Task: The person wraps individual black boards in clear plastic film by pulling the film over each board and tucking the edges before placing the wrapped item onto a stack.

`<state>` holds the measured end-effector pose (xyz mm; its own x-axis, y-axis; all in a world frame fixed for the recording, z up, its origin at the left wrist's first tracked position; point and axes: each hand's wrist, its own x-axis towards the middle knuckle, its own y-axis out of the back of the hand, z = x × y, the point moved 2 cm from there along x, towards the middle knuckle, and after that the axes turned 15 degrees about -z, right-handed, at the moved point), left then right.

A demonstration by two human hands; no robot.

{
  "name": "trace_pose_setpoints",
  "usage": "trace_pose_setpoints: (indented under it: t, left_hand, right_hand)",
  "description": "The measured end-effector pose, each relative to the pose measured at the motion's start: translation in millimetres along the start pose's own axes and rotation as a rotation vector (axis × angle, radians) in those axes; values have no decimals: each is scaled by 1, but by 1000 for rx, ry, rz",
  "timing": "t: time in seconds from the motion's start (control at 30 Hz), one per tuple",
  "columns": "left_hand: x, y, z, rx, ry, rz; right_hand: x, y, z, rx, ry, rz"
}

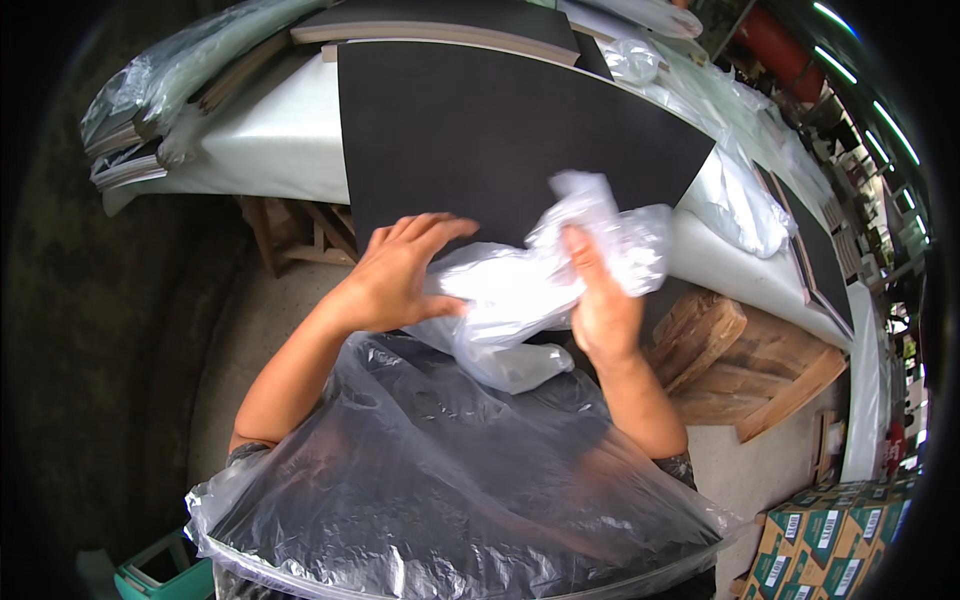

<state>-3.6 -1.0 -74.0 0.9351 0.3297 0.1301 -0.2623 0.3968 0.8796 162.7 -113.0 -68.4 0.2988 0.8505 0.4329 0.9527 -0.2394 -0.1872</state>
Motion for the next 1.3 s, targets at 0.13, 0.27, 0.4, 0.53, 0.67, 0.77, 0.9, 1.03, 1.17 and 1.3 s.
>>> trace_pose_setpoints:
  t: [0.13,0.27,0.4,0.53,0.67,0.77,0.9,1.03,1.17,1.3]
  left_hand:
    - [2,-14,22,-860,-172,117]
    - [3,-18,20,-1051,-36,317]
    - [0,-20,18,-821,-37,270]
    - [2,-18,27,-722,-11,431]
    - [-6,-24,14,-769,-50,338]
    - [-7,-29,13,-852,-98,293]
    - [-5,-29,21,-1013,-17,182]
    - [-9,-27,12,-953,-28,259]
    - [-1,-25,27,-976,36,429]
    - [-12,-24,0,-985,-90,199]
  right_hand:
    - [-11,-17,25,200,-45,-185]
    - [-9,-21,14,462,-239,-180]
    - [-15,-24,21,451,-344,-190]
    - [-13,-15,24,324,-234,-198]
    - [-16,-20,28,325,-304,-242]
    - [-19,-21,33,357,-330,-244]
    - [-20,-11,40,404,-284,-206]
    - [-19,-20,34,433,-328,-210]
    - [-15,-16,35,382,-243,-165]
    - [-15,-18,33,384,-313,-151]
